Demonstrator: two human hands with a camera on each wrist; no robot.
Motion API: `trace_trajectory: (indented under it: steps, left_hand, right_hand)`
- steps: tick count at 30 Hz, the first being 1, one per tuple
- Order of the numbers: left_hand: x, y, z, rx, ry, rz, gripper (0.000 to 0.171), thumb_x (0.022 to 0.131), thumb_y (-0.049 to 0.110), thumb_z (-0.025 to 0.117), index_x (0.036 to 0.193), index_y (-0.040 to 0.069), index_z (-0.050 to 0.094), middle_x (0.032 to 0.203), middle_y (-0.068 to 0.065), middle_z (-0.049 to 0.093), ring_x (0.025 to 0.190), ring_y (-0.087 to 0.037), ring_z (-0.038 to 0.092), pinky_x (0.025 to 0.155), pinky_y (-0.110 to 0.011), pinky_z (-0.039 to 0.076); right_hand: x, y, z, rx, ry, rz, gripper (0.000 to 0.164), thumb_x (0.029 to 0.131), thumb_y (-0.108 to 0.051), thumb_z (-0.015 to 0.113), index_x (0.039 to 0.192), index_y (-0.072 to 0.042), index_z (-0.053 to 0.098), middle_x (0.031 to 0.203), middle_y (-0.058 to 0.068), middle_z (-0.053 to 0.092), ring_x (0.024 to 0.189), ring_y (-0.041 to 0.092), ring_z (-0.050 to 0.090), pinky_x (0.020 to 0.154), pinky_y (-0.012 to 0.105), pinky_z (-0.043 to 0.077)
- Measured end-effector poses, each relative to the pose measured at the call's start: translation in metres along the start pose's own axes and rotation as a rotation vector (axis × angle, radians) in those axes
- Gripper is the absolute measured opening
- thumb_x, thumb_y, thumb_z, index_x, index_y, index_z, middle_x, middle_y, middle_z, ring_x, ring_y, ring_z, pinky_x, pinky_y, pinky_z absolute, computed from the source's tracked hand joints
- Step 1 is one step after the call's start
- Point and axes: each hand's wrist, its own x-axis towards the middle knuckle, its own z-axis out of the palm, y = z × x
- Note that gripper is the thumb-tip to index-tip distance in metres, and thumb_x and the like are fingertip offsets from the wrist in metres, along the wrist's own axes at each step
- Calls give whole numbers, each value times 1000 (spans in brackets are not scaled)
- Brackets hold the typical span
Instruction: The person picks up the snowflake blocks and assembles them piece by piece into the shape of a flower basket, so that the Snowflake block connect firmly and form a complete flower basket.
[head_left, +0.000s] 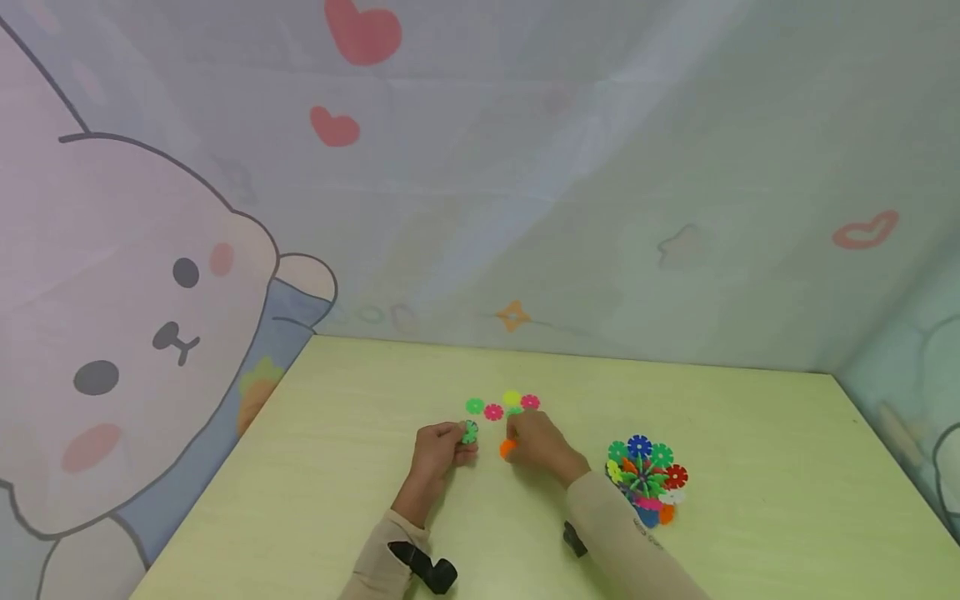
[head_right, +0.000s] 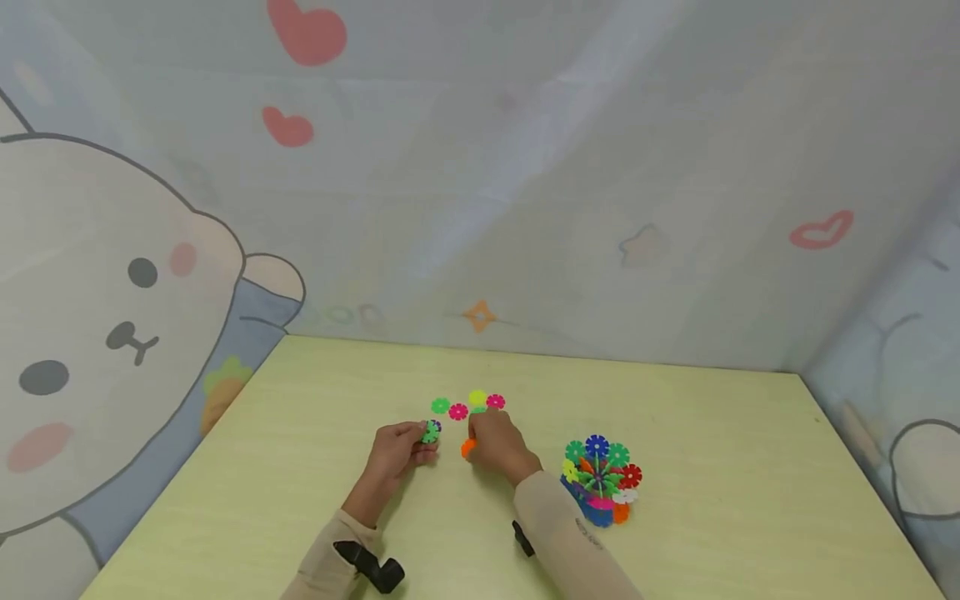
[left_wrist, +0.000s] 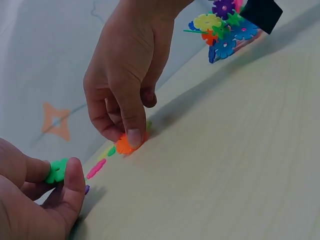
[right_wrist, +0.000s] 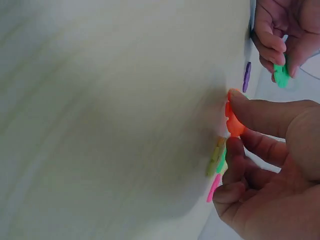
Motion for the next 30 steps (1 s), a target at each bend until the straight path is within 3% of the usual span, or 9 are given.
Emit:
trace_trajectory:
  steps: [4, 10, 15, 20, 24, 30]
  left_hand:
    - [-1, 1, 1, -14, -15, 19, 30, 99, 10, 59, 115, -15, 63, 77, -6, 67, 61, -8, 67, 62, -24, 59]
    - [-6, 8, 6, -22, -59, 50, 31, 100, 12, 58, 114, -16, 62, 71, -2, 65, 59, -7, 63, 57, -21, 56]
    - [-16, 23, 9, -18, -82, 59, 29, 100, 9, 55, 110, -18, 60, 70, -3, 66, 59, -8, 62, 56, -22, 54]
    - [-31, 39, 12, -4, -80, 75, 27, 100, 6, 55, 107, -19, 61, 68, -3, 65, 58, -8, 61, 57, -22, 54]
    - [-35, 41, 12, -5, -90, 86, 27, 99, 5, 55, 108, -19, 61, 67, -2, 64, 57, -8, 61, 56, -21, 54]
    - [-33, 38, 13, -37, -82, 65, 25, 98, 4, 56, 105, -19, 62, 66, -2, 65, 57, -9, 62, 55, -22, 55]
  right_hand:
    - [-2, -2, -6, 156, 32, -64, 18, 84, -2, 74, 78, -5, 57, 69, -1, 47, 67, 14, 43, 61, 24, 37]
    - [-4, -3, -14, 300, 90, -215, 22, 96, -11, 65, 77, -1, 59, 61, -1, 51, 55, 6, 47, 54, 19, 39]
    - [-7, 0, -15, 337, 65, -242, 20, 101, -10, 57, 86, 1, 63, 69, 6, 61, 58, 6, 52, 55, 21, 44]
    - [-9, -1, -18, 334, 70, -246, 17, 101, -10, 57, 93, 1, 66, 74, 10, 64, 62, 7, 54, 58, 21, 46]
    - [-9, -3, -19, 332, 69, -245, 17, 101, -10, 56, 94, 2, 66, 75, 13, 65, 62, 8, 56, 58, 21, 47]
    - [-9, -7, -17, 318, 77, -245, 20, 101, -10, 55, 88, 1, 66, 72, 8, 63, 62, 11, 58, 57, 21, 47]
